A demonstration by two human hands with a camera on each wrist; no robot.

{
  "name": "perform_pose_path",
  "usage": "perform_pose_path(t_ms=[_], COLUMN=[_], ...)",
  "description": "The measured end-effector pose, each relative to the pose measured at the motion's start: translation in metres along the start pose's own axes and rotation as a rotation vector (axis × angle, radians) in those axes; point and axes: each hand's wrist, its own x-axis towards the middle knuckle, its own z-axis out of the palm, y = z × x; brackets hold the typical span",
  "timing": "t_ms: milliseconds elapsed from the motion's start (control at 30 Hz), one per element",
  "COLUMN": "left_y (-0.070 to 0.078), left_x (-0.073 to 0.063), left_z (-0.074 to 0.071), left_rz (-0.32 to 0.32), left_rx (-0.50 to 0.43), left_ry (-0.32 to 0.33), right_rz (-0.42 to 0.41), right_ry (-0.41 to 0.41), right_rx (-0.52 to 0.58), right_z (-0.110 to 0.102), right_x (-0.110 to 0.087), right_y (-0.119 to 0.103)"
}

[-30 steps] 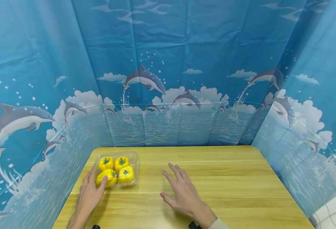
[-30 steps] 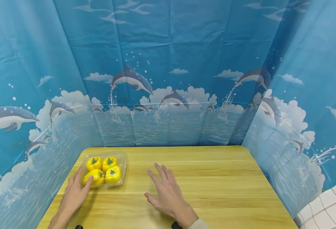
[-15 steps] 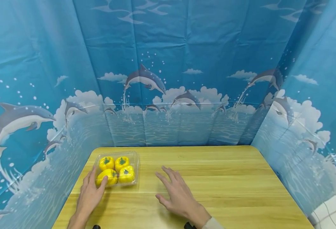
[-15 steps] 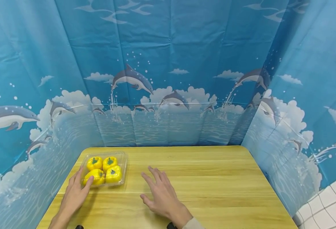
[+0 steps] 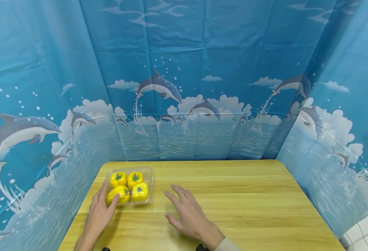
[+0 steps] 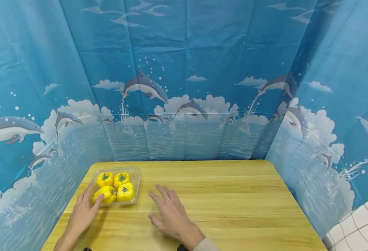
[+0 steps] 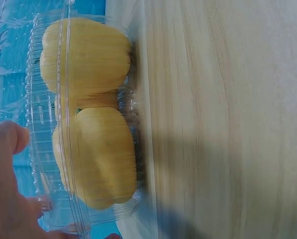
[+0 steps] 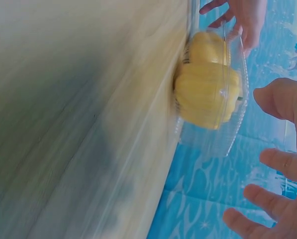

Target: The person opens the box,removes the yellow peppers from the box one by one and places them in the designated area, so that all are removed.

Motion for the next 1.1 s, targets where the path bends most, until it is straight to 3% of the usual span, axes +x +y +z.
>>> perform_pose_path(t_ms=[500,1100], left_y=[0.008,0.017], left_x=[-0.006,-0.018], left_z=[0.008,0.021], left_rz=[0.045,0.119], left_rx=[0.012,-0.007], left_ry=[-0.003,0.032], right_rz=[-0.032,-0.103], right_ry=[-0.025,0.029], right_rx=[0.007,-0.013], right_z=[0.008,0.014], right_x=[0.003,0.0], right_y=[-0.012,-0.014])
